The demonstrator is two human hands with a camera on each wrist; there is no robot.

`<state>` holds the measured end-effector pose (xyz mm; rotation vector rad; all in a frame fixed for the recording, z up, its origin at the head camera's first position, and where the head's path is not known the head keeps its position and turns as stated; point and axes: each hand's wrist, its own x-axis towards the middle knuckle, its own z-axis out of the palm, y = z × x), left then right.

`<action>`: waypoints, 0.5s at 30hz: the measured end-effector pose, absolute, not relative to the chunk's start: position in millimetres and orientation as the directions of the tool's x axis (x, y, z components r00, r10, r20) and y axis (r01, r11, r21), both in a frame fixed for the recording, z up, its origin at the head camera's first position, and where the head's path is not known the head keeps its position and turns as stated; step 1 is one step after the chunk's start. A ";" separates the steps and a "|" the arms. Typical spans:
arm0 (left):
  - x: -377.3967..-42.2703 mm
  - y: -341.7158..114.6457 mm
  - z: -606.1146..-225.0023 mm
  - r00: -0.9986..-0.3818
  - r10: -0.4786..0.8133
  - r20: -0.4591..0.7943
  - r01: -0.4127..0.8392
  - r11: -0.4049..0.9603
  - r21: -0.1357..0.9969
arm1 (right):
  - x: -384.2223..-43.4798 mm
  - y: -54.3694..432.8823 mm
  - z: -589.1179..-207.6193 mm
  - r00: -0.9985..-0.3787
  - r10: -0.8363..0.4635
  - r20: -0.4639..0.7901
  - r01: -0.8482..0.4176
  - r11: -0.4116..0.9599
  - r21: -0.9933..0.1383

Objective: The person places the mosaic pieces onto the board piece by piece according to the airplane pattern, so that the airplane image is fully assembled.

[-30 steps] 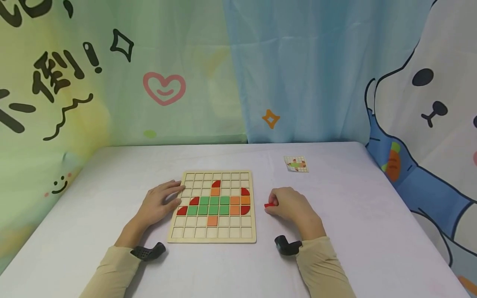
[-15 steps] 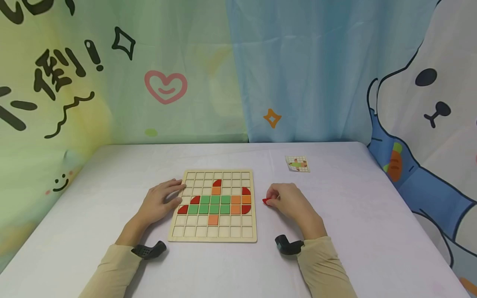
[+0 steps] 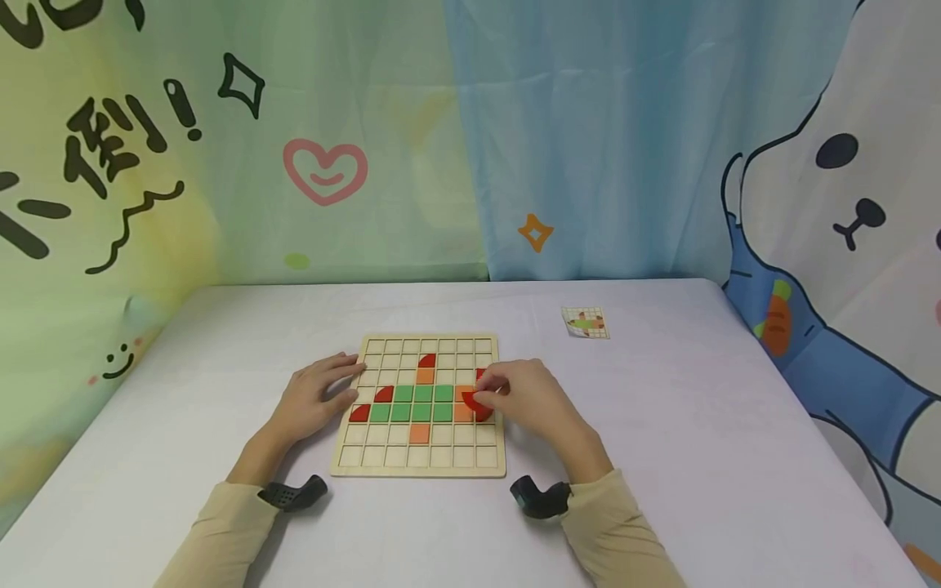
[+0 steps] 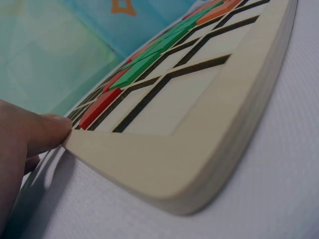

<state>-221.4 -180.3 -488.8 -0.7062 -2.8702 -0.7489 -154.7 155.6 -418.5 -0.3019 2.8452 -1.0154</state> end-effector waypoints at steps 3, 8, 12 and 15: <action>-221.9 -180.5 -490.3 -0.889 0.412 0.199 0.457 0.776 0.436 | -150.1 136.6 -419.4 -0.964 -0.264 -0.016 -0.187 0.721 -0.667; -222.6 -180.7 -491.2 -0.890 0.410 0.200 0.455 0.773 0.441 | -142.3 112.0 -427.6 -0.948 -0.318 0.007 -0.236 0.688 -0.687; -223.0 -180.9 -490.9 -0.889 0.411 0.201 0.457 0.772 0.442 | -138.4 101.2 -435.9 -0.949 -0.317 -0.009 -0.225 0.694 -0.684; -223.4 -180.8 -491.7 -0.888 0.412 0.203 0.459 0.773 0.438 | -136.3 97.0 -439.6 -0.950 -0.310 -0.022 -0.214 0.703 -0.679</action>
